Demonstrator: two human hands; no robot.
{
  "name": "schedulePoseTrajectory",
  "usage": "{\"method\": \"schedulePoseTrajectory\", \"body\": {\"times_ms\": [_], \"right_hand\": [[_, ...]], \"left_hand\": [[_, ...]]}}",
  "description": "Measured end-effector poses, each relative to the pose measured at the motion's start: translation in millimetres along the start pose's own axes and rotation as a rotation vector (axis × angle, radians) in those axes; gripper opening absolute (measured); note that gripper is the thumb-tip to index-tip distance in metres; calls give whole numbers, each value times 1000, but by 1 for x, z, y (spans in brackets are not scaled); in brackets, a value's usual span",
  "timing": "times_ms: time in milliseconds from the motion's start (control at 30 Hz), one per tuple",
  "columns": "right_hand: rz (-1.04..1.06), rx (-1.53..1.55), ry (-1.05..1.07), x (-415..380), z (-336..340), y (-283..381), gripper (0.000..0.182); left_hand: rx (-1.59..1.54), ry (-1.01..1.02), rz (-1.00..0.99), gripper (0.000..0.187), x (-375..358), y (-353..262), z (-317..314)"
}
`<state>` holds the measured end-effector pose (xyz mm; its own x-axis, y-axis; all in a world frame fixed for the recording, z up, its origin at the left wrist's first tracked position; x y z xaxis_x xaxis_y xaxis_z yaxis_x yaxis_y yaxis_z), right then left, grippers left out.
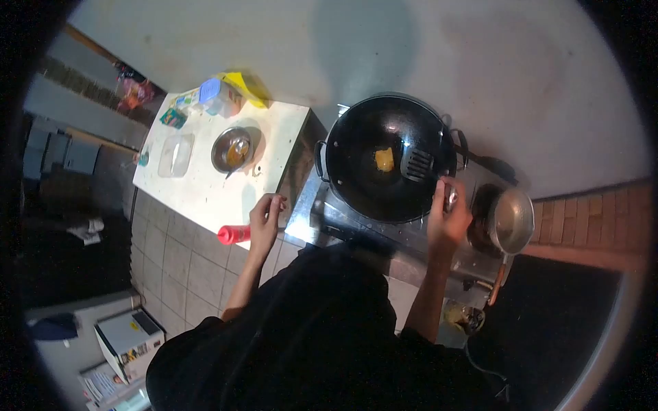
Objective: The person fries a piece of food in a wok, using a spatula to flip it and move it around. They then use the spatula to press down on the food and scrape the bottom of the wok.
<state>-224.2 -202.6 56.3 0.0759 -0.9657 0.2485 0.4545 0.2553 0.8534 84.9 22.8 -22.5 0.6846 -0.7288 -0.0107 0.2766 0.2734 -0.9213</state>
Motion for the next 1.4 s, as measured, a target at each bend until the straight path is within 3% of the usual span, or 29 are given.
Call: {"method": "schedulePoseTrajectory", "body": {"times_ms": [267,633,1033,1200,1400], "right_hand": [[-149,70,-49,-18,-11,21,13],[2,306,32,22,-16,9,18],[10,455,315,113,-57,-44,22],[-16,448,526,118,-55,-71,24],[-181,466,508,96,-43,-85,21]], "left_hand": [[-178,246,-91,29,42,19,-11],[-224,353,-112,30,66,39,-8],[-338,181,-3,38,64,35,-32],[-314,122,30,40,46,27,-51],[-365,31,52,38,28,30,-62]]}}
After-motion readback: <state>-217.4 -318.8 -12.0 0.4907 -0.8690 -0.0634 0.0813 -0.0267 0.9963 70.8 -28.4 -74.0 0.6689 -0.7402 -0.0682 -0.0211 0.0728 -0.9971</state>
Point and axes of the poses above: each hand's wrist, its own x-axis towards the middle knuckle, its own z-axis out of the back of the hand, y = z × x, the point moved 4 cm from there along x, towards the middle knuckle, and after that the axes turned 1 degree about y, right-handed, at the moved point
